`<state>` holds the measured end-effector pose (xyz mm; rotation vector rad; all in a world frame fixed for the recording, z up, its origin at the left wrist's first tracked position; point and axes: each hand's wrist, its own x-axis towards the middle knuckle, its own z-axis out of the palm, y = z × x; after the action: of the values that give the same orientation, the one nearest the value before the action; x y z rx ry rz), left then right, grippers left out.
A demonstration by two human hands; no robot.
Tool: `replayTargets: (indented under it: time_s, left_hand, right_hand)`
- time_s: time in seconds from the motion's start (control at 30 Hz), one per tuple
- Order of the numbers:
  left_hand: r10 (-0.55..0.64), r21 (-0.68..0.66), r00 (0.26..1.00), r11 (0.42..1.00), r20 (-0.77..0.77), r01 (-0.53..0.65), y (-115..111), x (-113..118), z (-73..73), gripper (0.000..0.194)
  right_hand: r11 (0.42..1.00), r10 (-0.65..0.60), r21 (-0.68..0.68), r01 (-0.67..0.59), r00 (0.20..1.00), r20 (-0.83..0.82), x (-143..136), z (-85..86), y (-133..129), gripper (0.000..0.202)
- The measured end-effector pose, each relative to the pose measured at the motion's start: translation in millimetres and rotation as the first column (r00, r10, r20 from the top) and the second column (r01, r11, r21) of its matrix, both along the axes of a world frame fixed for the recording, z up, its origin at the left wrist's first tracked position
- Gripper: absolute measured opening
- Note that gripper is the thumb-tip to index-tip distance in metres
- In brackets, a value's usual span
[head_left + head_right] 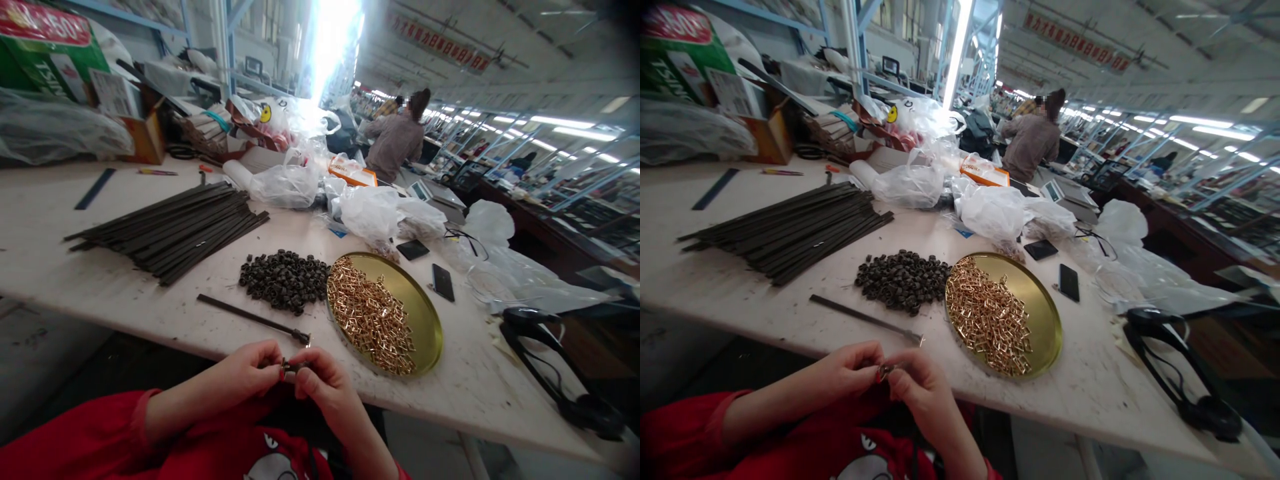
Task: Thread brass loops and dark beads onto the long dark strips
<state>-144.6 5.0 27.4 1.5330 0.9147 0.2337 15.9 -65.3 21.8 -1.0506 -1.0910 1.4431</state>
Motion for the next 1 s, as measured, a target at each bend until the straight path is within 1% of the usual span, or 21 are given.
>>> replayTargets:
  time_s: [0.1,0.2,0.3,0.4,0.47,0.57,0.63,0.67,0.77,0.83,0.87,0.93,1.0]
  left_hand:
    - [-0.008,0.055,0.999,0.998,-0.033,0.010,-1,0,3.9,0.019]
    - [-0.007,0.086,0.999,0.996,-0.050,0.011,-2,1,4.0,0.019]
    - [-0.004,0.072,0.998,0.997,-0.057,0.008,-3,3,-0.4,0.017]
    - [-0.002,0.098,0.998,0.995,-0.061,0.008,-2,5,-5.1,0.017]
    - [0.003,0.103,0.998,0.995,-0.060,0.004,-1,6,-6.1,0.018]
    - [0.003,0.081,0.999,0.997,-0.044,0.001,0,7,-4.1,0.017]
    - [0.001,0.034,1.000,0.999,-0.029,0.000,0,8,-2.0,0.018]
    - [0.008,-0.016,1.000,1.000,-0.017,-0.008,0,9,-1.2,0.019]
    - [0.047,-0.213,0.998,0.976,0.045,-0.036,-3,11,-0.3,0.023]
    - [0.078,-0.296,0.993,0.954,0.084,-0.050,-5,12,-0.1,0.023]
    - [0.090,-0.319,0.991,0.946,0.098,-0.054,-7,13,0.1,0.023]
    - [0.110,-0.367,0.987,0.928,0.118,-0.060,-9,14,1.0,0.025]
    - [0.125,-0.405,0.985,0.912,0.123,-0.065,-10,14,1.7,0.028]
  right_hand:
    - [0.993,0.078,-0.080,-0.082,0.996,-0.051,5,-2.0,1,0.023]
    - [0.993,0.067,-0.101,-0.067,0.998,-0.003,8,-8.7,1,0.020]
    - [1.000,-0.007,-0.017,0.009,0.991,0.130,8,-14.4,2,0.013]
    - [0.991,-0.098,0.113,0.069,0.953,0.286,6,-16.2,3,0.008]
    - [0.982,-0.129,0.175,0.069,0.925,0.358,5,-15.8,3,0.007]
    - [0.981,-0.101,0.189,0.034,0.927,0.361,6,-13.8,1,0.005]
    - [0.982,-0.070,0.189,-0.001,0.927,0.368,8,-11.7,0,0.005]
    - [0.980,-0.062,0.199,-0.020,0.915,0.398,9,-10.5,-1,0.006]
    - [0.957,-0.078,0.275,-0.091,0.833,0.547,12,-6.2,-3,0.010]
    - [0.940,-0.097,0.316,-0.131,0.784,0.613,11,-3.8,-5,0.011]
    - [0.938,-0.098,0.317,-0.139,0.773,0.627,10,-2.9,-6,0.010]
    - [0.958,-0.075,0.263,-0.117,0.780,0.622,9,-1.8,-6,0.008]
    - [0.986,-0.031,0.153,-0.067,0.827,0.562,8,-2.0,-6,0.009]
